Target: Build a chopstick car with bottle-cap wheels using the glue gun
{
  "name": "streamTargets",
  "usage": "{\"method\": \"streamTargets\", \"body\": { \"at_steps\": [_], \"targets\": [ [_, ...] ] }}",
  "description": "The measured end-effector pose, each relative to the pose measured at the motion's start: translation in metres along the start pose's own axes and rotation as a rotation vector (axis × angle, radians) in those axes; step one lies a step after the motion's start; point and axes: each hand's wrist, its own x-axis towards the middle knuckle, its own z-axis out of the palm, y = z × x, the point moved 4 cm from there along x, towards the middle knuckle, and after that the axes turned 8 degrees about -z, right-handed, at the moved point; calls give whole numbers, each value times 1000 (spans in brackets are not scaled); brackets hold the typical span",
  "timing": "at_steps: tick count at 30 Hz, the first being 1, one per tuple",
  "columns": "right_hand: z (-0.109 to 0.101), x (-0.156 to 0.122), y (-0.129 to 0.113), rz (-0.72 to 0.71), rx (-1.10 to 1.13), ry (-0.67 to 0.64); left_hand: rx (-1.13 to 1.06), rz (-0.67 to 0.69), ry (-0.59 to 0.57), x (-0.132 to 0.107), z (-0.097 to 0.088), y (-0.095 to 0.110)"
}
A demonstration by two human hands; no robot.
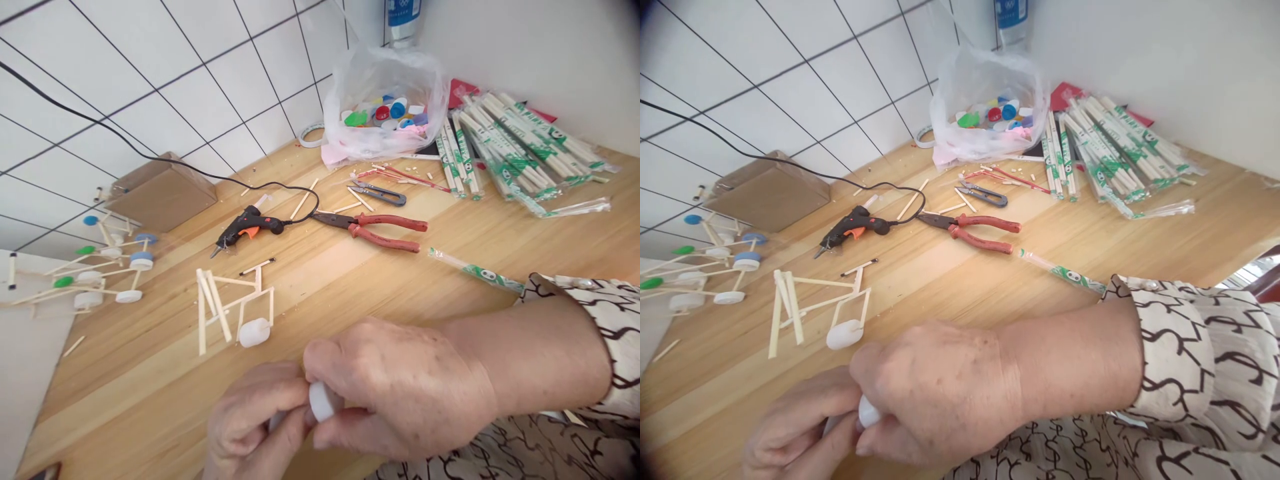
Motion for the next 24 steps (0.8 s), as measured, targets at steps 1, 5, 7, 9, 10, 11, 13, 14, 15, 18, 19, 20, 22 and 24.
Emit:
{"method": "streamTargets", "body": {
  "at_steps": [1, 5, 7, 9, 10, 11, 13, 14, 15, 18, 19, 20, 22, 24],
  "targets": [
    [0, 0, 1, 10, -9, 5, -19, 39, 24, -1, -1, 0],
    [-1, 0, 5, 34, -55, 50, 8, 20, 68, -3, -2, -9],
    [-2, 0, 7, 25, -60, 70, 24, 16, 115, -4, -3, -12],
    [-4, 1, 7, 21, -60, 83, 35, 25, 144, -3, -3, -14],
    [-4, 1, 8, 19, -61, 86, 41, 33, 148, -3, -3, -13],
    [-4, 1, 8, 22, -62, 85, 46, 49, 147, -3, -3, -12],
    [-4, 1, 7, 35, -64, 70, 65, 63, 143, -3, -3, -11],
    [-3, 1, 7, 44, -65, 58, 73, 65, 139, -3, -3, -10],
    [-2, 1, 7, 53, -69, 50, 75, 70, 136, -3, -3, -9],
    [-1, 1, 6, 59, -80, 46, 66, 104, 126, -4, -3, -7],
    [-1, 1, 6, 60, -82, 46, 61, 118, 123, -3, -3, -7],
    [0, 1, 5, 62, -82, 48, 58, 130, 120, -3, -3, -6],
    [0, 1, 6, 70, -82, 57, 63, 123, 119, -3, -2, -7],
    [-2, 1, 7, 79, -78, 76, 71, 100, 146, -3, -1, -10]
  ]
}}
